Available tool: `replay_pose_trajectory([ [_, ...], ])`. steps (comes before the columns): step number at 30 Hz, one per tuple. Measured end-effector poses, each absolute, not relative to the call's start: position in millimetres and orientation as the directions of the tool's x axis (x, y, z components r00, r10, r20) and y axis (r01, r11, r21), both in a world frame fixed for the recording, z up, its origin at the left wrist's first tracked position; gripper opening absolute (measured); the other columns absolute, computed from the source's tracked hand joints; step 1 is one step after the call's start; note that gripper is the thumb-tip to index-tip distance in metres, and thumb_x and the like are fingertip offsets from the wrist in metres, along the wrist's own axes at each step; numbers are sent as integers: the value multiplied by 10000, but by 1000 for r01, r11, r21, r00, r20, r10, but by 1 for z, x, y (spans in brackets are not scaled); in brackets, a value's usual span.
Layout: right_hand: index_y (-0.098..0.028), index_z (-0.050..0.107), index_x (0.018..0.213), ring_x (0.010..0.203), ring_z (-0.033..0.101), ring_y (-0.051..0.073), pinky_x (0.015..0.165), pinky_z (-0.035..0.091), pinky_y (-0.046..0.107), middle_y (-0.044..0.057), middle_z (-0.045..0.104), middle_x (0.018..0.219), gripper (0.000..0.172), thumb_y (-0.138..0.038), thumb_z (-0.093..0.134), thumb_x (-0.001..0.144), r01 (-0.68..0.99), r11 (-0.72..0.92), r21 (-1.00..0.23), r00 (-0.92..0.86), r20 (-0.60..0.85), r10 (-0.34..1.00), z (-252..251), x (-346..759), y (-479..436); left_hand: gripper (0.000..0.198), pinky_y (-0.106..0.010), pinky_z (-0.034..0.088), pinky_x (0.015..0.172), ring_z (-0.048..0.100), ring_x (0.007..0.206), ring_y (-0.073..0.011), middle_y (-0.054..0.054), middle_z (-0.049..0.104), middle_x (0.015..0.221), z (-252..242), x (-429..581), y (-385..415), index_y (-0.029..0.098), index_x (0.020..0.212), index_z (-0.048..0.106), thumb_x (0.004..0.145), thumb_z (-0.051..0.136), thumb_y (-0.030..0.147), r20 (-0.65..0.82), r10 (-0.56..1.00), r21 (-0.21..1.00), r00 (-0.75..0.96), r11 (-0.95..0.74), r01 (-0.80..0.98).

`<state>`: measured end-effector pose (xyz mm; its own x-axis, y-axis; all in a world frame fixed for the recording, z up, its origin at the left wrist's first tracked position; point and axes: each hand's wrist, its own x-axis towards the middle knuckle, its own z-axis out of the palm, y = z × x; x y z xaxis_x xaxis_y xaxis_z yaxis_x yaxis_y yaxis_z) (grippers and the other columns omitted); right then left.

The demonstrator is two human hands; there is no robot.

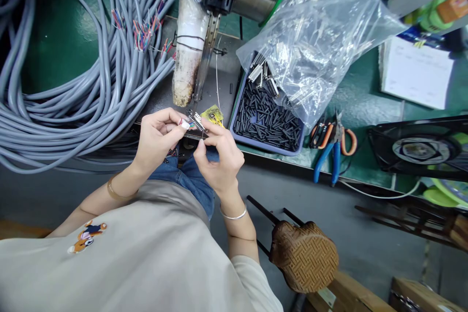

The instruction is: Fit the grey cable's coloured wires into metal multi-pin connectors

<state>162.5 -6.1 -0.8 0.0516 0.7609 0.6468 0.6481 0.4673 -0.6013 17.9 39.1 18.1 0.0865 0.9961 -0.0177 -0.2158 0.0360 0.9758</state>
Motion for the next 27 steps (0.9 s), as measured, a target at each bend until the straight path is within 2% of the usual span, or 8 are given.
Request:
replay_pose_trajectory([
  [3, -243, 585, 862, 946, 779, 204, 806, 664, 365, 57, 787, 1130, 106, -167, 650, 899, 602, 444, -663, 73, 599, 797, 0, 163, -7, 134, -187, 301, 412, 385, 435, -25, 30, 612, 637, 18, 16, 37, 162, 633, 607, 717, 712, 159, -49, 995, 968, 87, 69, -243],
  [10, -245, 586, 865, 939, 781, 189, 797, 652, 340, 56, 794, 1137, 130, -138, 656, 889, 666, 462, -585, 24, 636, 771, 2, 162, -7, 175, -168, 368, 446, 413, 469, -29, 28, 627, 662, 17, 16, 39, 164, 619, 576, 705, 722, 124, 2, 998, 965, 66, 16, -260],
  [17, -233, 600, 848, 985, 785, 209, 822, 668, 362, 68, 793, 1142, 108, -159, 661, 899, 508, 398, -764, 95, 509, 855, 2, 163, -8, 137, -157, 212, 340, 336, 368, 5, 29, 625, 638, 15, 11, 41, 154, 634, 596, 704, 713, 144, -108, 977, 922, 183, 167, -348],
  [20, -237, 604, 853, 969, 785, 200, 814, 670, 347, 66, 793, 1152, 118, -142, 659, 897, 542, 420, -728, 75, 540, 838, 1, 162, -9, 109, -144, 293, 385, 383, 410, -1, 37, 611, 648, 15, 12, 39, 151, 657, 606, 711, 698, 134, -66, 990, 940, 126, 104, -326],
  [24, -242, 600, 861, 963, 787, 195, 802, 672, 337, 62, 796, 1146, 132, -129, 660, 894, 605, 443, -662, 47, 585, 810, 3, 161, -8, 113, -154, 462, 547, 535, 569, -53, 29, 599, 665, 16, 15, 37, 157, 652, 586, 708, 680, 127, 1, 997, 971, 76, 17, -237],
  [27, -241, 596, 853, 953, 789, 190, 799, 667, 327, 58, 800, 1132, 141, -122, 660, 892, 644, 456, -614, 27, 614, 789, 5, 161, -7, 102, -169, 491, 590, 564, 616, -75, 20, 611, 674, 16, 16, 37, 161, 655, 586, 716, 665, 142, 37, 997, 982, 72, -23, -189],
])
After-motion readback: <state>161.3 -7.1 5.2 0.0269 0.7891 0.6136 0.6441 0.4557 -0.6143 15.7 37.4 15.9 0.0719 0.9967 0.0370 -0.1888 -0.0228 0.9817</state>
